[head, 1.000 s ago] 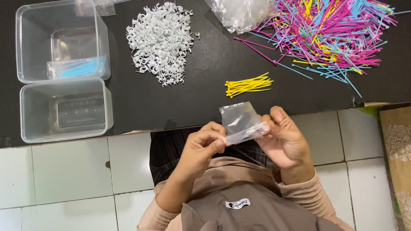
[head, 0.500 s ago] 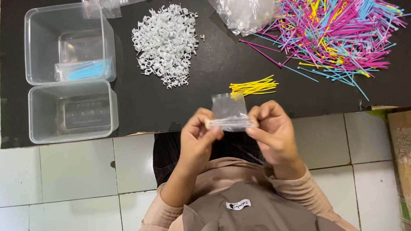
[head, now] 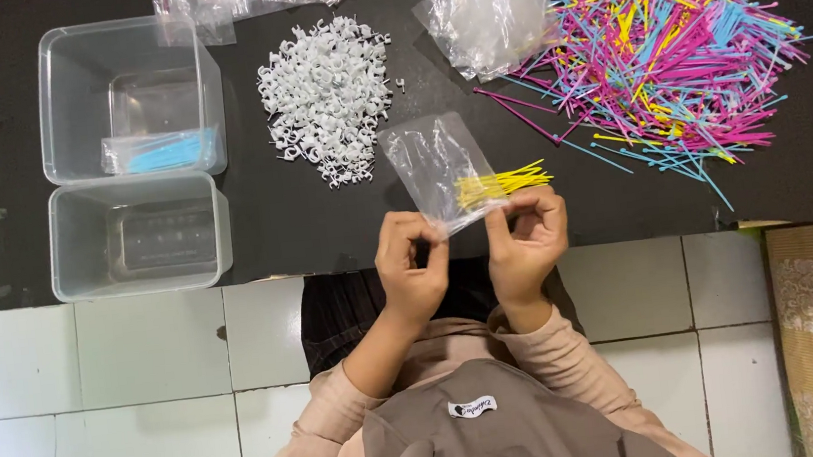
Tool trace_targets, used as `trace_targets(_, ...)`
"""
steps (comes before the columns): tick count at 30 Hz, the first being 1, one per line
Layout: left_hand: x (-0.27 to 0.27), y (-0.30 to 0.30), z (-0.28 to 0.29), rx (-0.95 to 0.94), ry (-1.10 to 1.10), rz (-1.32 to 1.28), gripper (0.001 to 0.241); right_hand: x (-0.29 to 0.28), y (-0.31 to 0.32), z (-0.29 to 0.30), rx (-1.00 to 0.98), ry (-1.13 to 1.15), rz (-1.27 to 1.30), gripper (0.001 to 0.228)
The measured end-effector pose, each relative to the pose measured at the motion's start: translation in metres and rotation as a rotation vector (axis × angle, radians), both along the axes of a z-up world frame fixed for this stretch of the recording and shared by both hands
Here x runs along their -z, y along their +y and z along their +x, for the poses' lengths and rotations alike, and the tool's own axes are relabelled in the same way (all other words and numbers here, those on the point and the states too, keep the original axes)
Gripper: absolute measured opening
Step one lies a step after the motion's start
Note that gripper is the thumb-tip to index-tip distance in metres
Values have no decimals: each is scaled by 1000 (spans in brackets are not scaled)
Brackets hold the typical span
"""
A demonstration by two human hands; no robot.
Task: Sorting yellow cable ties and placing them into a small plastic bag.
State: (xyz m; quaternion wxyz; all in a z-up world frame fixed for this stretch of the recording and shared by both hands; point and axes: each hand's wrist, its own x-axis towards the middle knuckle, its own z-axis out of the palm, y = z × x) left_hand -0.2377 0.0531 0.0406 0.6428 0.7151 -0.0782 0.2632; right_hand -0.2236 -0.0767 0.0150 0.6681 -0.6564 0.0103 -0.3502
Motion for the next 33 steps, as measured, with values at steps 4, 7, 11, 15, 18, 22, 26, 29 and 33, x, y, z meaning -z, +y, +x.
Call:
trace_targets(4, 10, 1, 6, -39, -20, 26, 22, -10, -6, 2, 28, 1, -90, 28)
trace_targets(7, 12, 2, 7, -76, -30, 66, 18, -22, -5, 0, 45, -20, -153, 23)
trace_targets(11, 8, 2, 10, -120, -95, 169, 13, -36, -3, -2, 48, -136, -255, 17)
trace_targets(15, 16, -2, 14, -118, -105, 220, 16, -34, -5, -7, 42, -164, -335, 19)
trace_targets(18, 11, 2, 13, -139, -92, 215, 18, -34, -9, -7, 57, -182, -353, 20)
trace_targets(22, 9, 5, 14, -169, -130, 242, 18, -39, -16, -7, 61, -210, -390, 18)
trace_targets(26, 17, 7, 17, -176, -133, 250, 18, -38, -18, -7, 71, -226, -414, 19)
trace_targets(29, 18, 13, 15, -144, -89, 194, 17, -36, -21, -5, 76, -240, -406, 22)
trace_targets(33, 23, 21, 11, -96, 14, 57, 15, -30, -24, -7, 86, -253, -442, 20)
